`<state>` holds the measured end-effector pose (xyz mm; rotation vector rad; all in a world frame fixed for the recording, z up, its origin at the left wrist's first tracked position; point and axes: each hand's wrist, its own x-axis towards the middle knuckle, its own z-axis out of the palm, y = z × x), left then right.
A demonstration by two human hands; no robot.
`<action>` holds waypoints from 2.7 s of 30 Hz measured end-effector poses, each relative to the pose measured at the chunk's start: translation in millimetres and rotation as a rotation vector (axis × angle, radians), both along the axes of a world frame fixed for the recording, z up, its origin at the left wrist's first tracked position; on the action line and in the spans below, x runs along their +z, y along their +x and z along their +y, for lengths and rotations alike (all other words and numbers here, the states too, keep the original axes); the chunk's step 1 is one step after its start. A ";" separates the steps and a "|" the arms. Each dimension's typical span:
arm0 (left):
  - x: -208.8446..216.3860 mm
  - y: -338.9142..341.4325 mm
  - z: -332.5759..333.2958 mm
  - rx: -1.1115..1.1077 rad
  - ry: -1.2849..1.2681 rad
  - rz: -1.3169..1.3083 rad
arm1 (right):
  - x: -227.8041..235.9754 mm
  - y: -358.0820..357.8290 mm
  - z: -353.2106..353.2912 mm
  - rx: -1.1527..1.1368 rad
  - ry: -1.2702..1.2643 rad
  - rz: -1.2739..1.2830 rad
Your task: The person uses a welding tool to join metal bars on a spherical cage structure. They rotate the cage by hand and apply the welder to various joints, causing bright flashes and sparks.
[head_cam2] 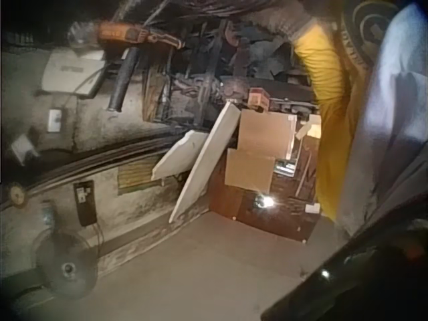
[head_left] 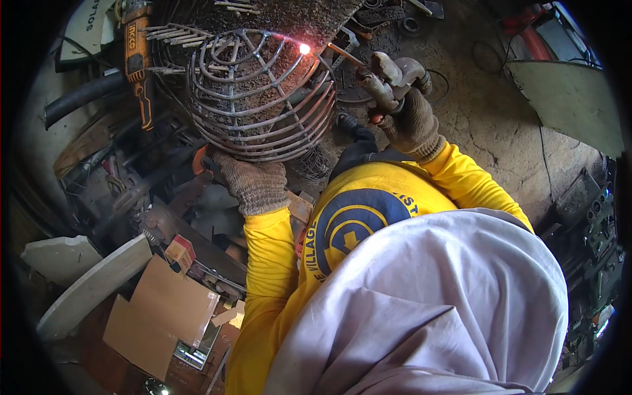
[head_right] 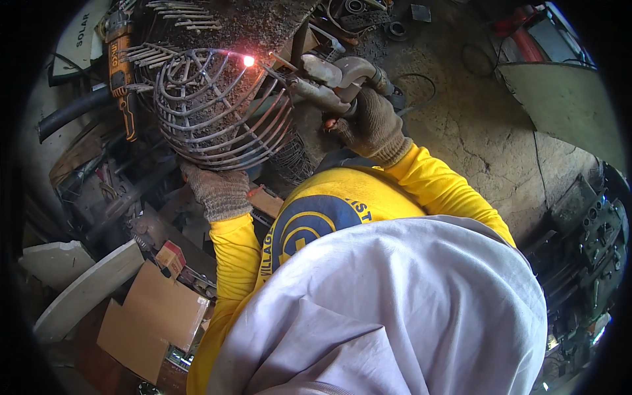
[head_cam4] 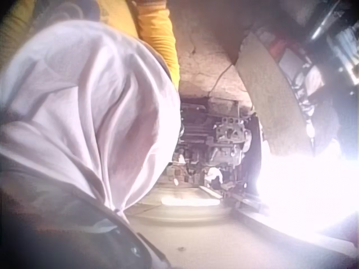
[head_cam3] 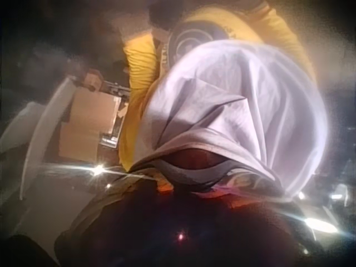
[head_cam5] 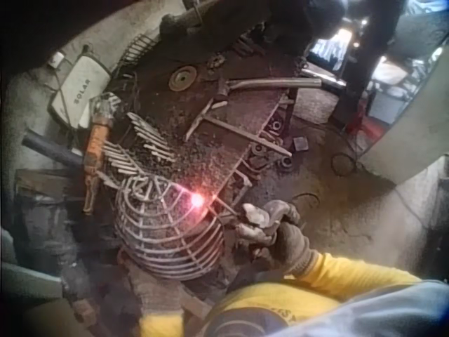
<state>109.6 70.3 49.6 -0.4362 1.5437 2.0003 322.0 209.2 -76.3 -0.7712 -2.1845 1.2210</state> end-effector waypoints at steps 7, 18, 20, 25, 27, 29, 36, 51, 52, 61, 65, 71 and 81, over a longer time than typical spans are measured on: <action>-4.7 -9.7 -9.7 -0.038 0.048 0.048 | 8.2 -0.8 -1.1 -0.033 -0.106 0.006; 10.7 -12.0 -6.3 0.015 -0.098 0.072 | 10.8 -4.1 -1.1 -0.075 -0.115 0.039; 8.9 -10.2 -7.7 -0.016 -0.083 0.066 | 7.8 3.8 0.5 -0.092 -0.177 0.000; 0.3 -18.6 -20.9 -0.085 -0.082 0.145 | 0.7 13.6 7.4 -0.096 -0.190 0.026; -0.9 -22.4 -25.1 -0.070 -0.140 0.187 | -1.2 16.2 9.7 -0.099 -0.229 0.025; 10.0 -22.9 -21.5 0.000 -0.169 0.150 | -5.3 16.5 10.9 -0.102 -0.272 0.046; 3.3 -37.2 -36.9 0.007 -0.154 0.085 | 6.4 18.6 20.5 -0.139 -0.263 0.064; 4.0 -19.0 -21.1 0.080 -0.059 0.058 | 30.4 29.4 48.6 -0.068 -0.243 0.103; 3.1 -16.0 -18.4 0.137 -0.100 0.081 | 28.4 31.3 49.2 -0.060 -0.248 0.097; 54.2 -4.0 -2.3 -0.041 0.161 0.174 | 28.9 52.9 65.4 -0.020 -0.226 0.106; 71.7 1.4 -1.0 -0.005 0.244 0.120 | 29.8 54.7 71.3 -0.003 -0.282 0.116; -3.6 5.5 -85.6 0.046 0.490 -0.060 | 48.3 55.5 71.2 0.134 -0.256 0.184; -22.5 15.7 -86.0 -0.343 0.889 -0.096 | 74.1 42.2 56.0 0.318 -0.338 0.026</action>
